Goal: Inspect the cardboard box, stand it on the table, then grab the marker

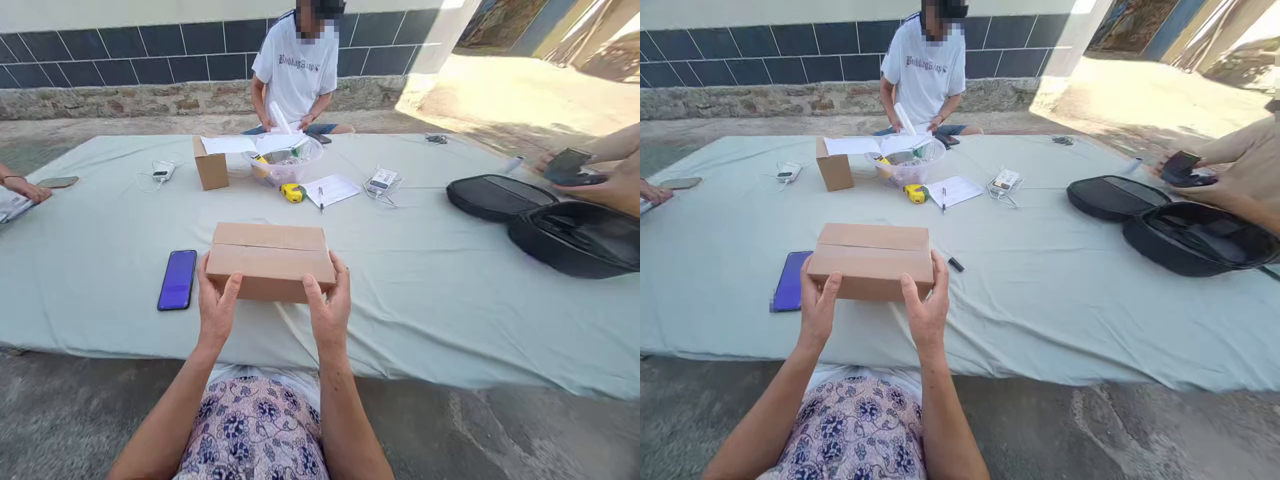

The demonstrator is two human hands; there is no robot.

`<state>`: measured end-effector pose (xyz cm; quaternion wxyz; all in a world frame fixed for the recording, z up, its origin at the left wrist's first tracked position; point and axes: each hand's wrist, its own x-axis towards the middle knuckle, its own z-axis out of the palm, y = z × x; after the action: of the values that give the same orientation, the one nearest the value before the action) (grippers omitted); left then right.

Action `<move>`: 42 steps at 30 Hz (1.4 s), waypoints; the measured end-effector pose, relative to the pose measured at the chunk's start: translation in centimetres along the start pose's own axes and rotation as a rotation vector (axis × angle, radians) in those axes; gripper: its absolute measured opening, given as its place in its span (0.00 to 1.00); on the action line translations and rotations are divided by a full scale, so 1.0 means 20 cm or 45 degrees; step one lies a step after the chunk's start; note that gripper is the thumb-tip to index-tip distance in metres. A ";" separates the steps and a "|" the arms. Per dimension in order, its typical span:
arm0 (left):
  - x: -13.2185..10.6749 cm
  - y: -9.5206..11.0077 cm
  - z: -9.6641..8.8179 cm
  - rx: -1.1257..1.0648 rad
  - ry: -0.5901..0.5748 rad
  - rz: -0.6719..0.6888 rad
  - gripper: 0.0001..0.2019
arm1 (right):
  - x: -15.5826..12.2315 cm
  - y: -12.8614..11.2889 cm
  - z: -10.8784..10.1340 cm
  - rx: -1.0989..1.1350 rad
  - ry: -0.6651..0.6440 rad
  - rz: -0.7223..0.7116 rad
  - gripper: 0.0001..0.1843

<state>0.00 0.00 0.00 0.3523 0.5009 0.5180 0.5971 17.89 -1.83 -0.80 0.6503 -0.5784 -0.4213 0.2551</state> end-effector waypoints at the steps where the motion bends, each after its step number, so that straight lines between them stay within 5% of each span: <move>1: 0.00 -0.01 0.01 0.023 0.036 0.010 0.40 | 0.01 0.02 0.00 -0.011 -0.011 0.007 0.42; 9: 0.00 -0.09 0.04 0.344 0.195 0.257 0.36 | 0.01 0.11 0.00 -0.156 0.005 -0.032 0.47; 16: 0.01 -0.09 0.02 0.605 0.250 0.538 0.23 | 0.00 0.08 0.01 -0.228 -0.069 -0.043 0.44; 27: -0.01 -0.10 0.06 0.857 0.375 0.508 0.38 | -0.02 0.02 0.04 -0.359 -0.107 0.042 0.49; 42: -0.03 -0.11 0.06 0.843 0.390 0.580 0.32 | -0.06 -0.07 0.10 -0.488 -0.061 0.096 0.53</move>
<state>1.12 0.31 -2.36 -0.0494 0.5941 0.6042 0.5287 15.31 -2.12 0.26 0.5079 -0.7008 -0.4557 0.2081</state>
